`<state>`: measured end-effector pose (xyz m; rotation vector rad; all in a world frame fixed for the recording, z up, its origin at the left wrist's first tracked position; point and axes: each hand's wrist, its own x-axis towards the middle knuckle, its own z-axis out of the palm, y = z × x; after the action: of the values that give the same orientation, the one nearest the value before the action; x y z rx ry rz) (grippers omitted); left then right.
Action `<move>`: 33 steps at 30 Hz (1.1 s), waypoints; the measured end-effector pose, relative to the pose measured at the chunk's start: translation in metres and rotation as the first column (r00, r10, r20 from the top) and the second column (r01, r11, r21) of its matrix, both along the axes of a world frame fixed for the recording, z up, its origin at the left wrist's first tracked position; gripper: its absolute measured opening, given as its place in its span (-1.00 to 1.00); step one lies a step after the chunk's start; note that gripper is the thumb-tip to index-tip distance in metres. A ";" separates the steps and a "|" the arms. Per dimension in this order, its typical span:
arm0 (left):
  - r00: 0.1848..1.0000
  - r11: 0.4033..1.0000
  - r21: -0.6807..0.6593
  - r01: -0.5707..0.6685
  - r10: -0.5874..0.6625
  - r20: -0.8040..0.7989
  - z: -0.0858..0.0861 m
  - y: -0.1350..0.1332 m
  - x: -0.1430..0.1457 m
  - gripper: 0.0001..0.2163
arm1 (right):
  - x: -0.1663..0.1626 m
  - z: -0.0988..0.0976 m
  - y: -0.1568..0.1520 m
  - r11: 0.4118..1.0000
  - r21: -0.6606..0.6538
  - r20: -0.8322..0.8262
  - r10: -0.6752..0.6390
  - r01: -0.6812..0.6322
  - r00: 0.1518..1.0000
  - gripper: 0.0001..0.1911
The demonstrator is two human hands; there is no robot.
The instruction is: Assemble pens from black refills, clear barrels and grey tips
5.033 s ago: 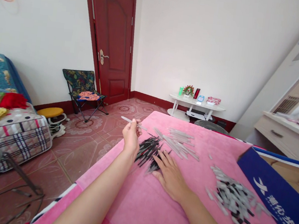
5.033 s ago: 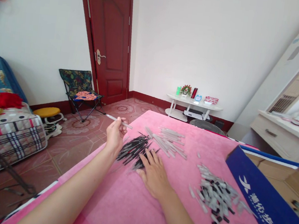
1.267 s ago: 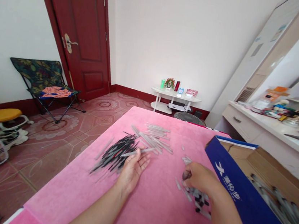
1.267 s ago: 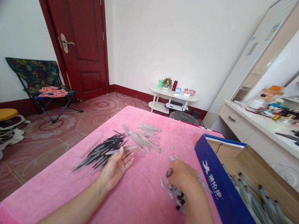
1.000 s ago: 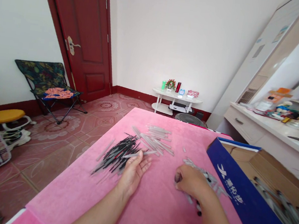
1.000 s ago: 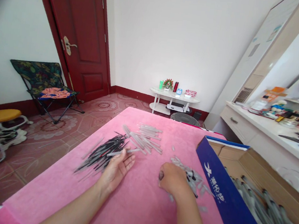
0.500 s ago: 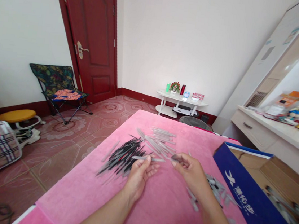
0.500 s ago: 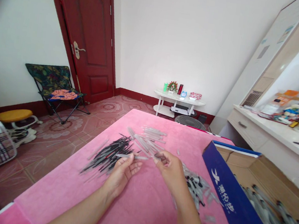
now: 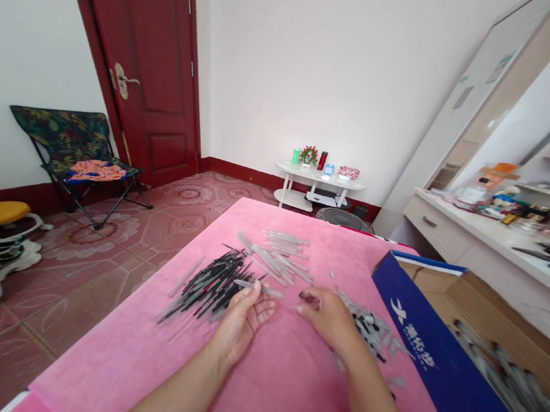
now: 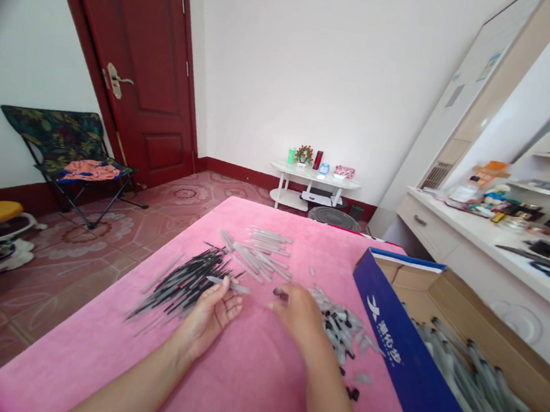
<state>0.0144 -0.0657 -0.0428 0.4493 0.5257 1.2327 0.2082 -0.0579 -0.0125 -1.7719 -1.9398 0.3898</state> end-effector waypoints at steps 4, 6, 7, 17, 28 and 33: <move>1.000 1.000 -0.024 -0.007 0.007 0.000 -0.001 0.000 0.000 -0.81 | 0.052 0.019 -0.002 0.988 -0.035 0.050 -0.151 0.153 0.987 -0.65; 1.000 1.000 -0.026 -0.005 0.005 0.004 -0.002 0.001 0.000 -0.82 | 0.079 0.019 -0.002 0.977 -0.071 0.077 -0.198 0.203 0.977 -0.60; 1.000 1.000 -0.024 -0.003 0.004 0.003 -0.002 0.001 0.001 -0.82 | 0.089 0.015 -0.002 0.972 -0.086 0.097 -0.211 0.220 0.973 -0.57; 1.000 1.000 -0.025 -0.001 0.001 -0.012 -0.004 0.002 0.000 -0.82 | 0.036 -0.034 0.001 0.882 -0.003 0.447 -0.420 0.471 0.790 -0.23; 1.000 1.000 -0.021 -0.008 0.008 -0.023 -0.007 0.004 0.001 -0.81 | -0.035 -0.034 -0.008 0.971 0.126 0.367 -0.238 0.205 0.899 -0.27; 1.000 1.000 -0.030 -0.009 0.008 -0.028 -0.005 0.003 0.000 -0.81 | -0.021 0.001 -0.005 0.994 0.091 0.122 -0.066 0.055 0.990 -0.50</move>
<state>0.0148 -0.0630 -0.0480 0.4394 0.5699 1.2267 0.1873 -0.0627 -0.0116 -1.8320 -1.9505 0.1741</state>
